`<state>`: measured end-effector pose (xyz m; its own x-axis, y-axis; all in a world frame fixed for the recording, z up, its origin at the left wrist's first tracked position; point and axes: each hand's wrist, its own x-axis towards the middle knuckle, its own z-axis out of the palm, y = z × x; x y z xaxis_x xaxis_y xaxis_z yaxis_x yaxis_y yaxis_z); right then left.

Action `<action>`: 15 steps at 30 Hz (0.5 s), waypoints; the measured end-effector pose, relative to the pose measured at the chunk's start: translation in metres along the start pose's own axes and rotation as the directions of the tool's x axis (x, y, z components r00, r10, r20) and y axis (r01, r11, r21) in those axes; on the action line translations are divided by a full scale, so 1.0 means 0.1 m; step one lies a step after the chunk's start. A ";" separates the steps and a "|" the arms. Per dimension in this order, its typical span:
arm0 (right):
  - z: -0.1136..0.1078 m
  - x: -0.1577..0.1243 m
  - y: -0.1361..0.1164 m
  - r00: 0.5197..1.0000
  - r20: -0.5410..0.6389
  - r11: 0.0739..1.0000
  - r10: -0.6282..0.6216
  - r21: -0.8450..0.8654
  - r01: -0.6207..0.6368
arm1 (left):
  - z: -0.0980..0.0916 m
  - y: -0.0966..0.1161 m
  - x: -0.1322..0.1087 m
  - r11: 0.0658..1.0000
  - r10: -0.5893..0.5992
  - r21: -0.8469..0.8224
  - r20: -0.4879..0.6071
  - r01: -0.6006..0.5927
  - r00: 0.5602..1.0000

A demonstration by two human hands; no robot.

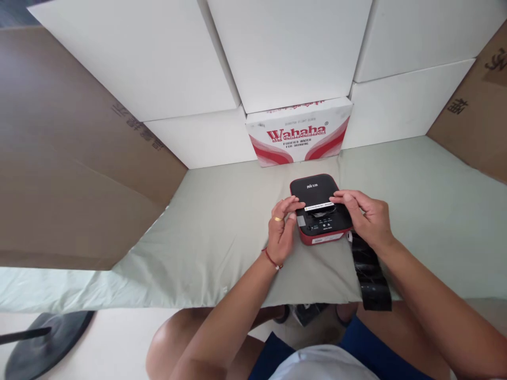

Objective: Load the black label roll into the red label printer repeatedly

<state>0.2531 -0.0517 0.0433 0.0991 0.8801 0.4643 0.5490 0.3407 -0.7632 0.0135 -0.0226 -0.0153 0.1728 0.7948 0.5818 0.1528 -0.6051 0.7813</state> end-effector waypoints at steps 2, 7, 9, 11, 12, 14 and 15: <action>0.01 -0.02 0.00 0.997 0.035 0.995 -0.074 0.071 0.071 | 0.00 -0.06 0.00 0.998 -0.035 -0.050 -0.002 0.034 0.999; -0.03 -0.07 -0.04 0.897 0.101 0.902 -0.431 0.057 0.427 | 0.01 -0.11 -0.01 0.996 0.017 -0.091 0.012 -0.015 1.000; -0.06 -0.12 -0.05 0.867 0.082 0.871 -0.491 0.010 0.492 | 0.04 -0.12 -0.02 0.992 0.015 -0.123 -0.009 -0.016 1.000; -0.10 -0.18 -0.05 0.853 0.075 0.854 -0.516 -0.028 0.519 | 0.07 -0.14 -0.03 0.985 -0.037 -0.169 -0.062 0.026 0.997; -0.11 -0.22 -0.05 0.851 0.075 0.851 -0.520 -0.040 0.523 | 0.09 -0.16 -0.02 0.977 -0.088 -0.200 -0.088 0.069 0.992; -0.14 -0.29 -0.03 0.858 0.080 0.858 -0.507 -0.050 0.511 | 0.12 -0.19 -0.01 0.945 -0.215 -0.271 -0.099 0.182 0.972; -0.14 -0.32 -0.02 0.868 0.082 0.868 -0.490 -0.053 0.494 | 0.12 -0.21 0.01 0.924 -0.271 -0.299 -0.073 0.238 0.960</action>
<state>0.2606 -0.0856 0.0363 -0.2508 0.6243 0.7398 0.5691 0.7133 -0.4091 0.0225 -0.0102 -0.0340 0.0531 0.9303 0.3630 -0.1089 -0.3560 0.9281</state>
